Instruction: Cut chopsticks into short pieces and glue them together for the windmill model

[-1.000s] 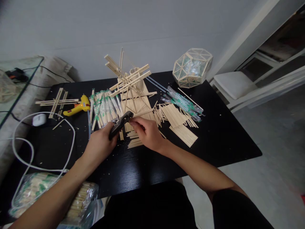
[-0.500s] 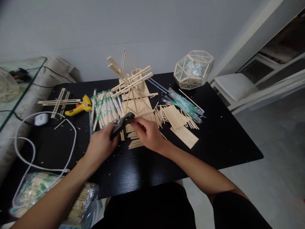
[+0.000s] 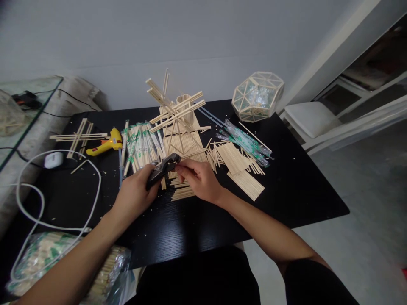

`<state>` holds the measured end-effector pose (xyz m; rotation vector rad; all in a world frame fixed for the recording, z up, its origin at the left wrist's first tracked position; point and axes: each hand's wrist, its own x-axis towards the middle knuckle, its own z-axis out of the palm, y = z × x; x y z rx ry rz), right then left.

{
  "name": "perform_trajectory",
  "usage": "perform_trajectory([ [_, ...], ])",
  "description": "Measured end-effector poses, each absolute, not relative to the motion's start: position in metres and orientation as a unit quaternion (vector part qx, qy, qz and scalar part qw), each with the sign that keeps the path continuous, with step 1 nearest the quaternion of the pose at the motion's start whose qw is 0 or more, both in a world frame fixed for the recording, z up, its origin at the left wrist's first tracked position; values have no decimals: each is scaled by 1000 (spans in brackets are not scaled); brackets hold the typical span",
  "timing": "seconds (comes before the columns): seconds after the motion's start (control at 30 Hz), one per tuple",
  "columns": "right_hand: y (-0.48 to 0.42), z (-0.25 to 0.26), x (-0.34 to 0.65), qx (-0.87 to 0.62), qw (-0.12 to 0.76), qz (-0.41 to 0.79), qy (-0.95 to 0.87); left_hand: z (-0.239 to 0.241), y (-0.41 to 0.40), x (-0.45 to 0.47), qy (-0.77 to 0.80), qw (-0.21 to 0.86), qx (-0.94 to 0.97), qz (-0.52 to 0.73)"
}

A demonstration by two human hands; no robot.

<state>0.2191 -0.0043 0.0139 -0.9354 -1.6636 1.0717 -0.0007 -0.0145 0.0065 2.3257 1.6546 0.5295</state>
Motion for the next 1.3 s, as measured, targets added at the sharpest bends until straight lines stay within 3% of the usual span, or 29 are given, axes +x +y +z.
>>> perform_trajectory([
  [0.2,3,16,226,-320,416,532,-664,7,-11,-3,522,164,810,211],
  [0.57,1,11,225,-334,412,509,-678,8,-14,-2,524,185,804,213],
  [0.93,3,8,222,-351,420,518,-657,9,-16,1,586,116,791,133],
  [1.3,-1,2,218,-362,466,537,-603,3,-13,0,540,137,808,189],
])
